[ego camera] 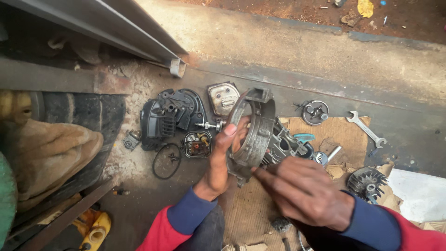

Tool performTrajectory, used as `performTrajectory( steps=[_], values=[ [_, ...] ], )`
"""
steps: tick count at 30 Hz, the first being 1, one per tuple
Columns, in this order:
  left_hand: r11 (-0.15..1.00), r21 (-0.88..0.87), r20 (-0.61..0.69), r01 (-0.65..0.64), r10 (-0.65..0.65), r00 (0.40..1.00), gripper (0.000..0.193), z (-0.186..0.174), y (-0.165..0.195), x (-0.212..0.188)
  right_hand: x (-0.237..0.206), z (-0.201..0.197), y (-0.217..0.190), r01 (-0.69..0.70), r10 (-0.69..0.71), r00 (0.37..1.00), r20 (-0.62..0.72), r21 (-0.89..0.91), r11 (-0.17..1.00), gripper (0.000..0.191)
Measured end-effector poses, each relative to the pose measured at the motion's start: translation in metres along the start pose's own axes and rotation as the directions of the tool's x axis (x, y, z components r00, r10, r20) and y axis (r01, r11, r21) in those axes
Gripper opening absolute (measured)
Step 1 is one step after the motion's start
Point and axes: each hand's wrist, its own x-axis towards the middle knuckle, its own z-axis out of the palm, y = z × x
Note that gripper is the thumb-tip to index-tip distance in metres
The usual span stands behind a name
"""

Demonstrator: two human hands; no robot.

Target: The person sits on the floor of a repair workshop and works on a small engine, fitting a finned cylinder component into a metal housing and pressing parts together by hand. They handle a round flywheel cover, align it with the engine casing, and manipulate small fasteners among scattered engine parts and a wrench.

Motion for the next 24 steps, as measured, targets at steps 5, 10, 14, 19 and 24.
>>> performTrajectory(
  steps=[5, 10, 14, 19, 24],
  values=[
    [0.992, -0.097, -0.030, 0.085, -0.088, 0.996, 0.092, -0.003, -0.009, 0.003, 0.002, 0.001, 0.003, -0.042, 0.037, 0.995, 0.095, 0.049, 0.998, 0.037],
    [0.985, -0.169, 0.021, 0.038, -0.035, 0.999, 0.088, -0.007, -0.014, 0.004, 0.003, -0.001, 0.002, -0.017, 0.014, 0.989, 0.149, 0.021, 1.000, 0.039],
    [0.984, -0.131, -0.015, 0.119, -0.121, 0.992, 0.085, -0.004, -0.014, 0.004, 0.003, -0.002, 0.000, -0.013, 0.016, 0.992, 0.124, -0.028, 1.000, 0.040],
    [0.974, -0.202, 0.031, 0.106, -0.102, 0.994, 0.086, -0.001, -0.010, 0.003, -0.001, 0.002, 0.004, 0.062, -0.059, 0.992, 0.111, -0.023, 0.998, 0.044],
    [0.976, -0.180, 0.049, 0.123, -0.116, 0.992, 0.087, -0.002, -0.009, 0.004, -0.008, 0.001, 0.005, 0.084, -0.083, 0.997, 0.005, -0.053, 0.995, 0.039]
  ],
)
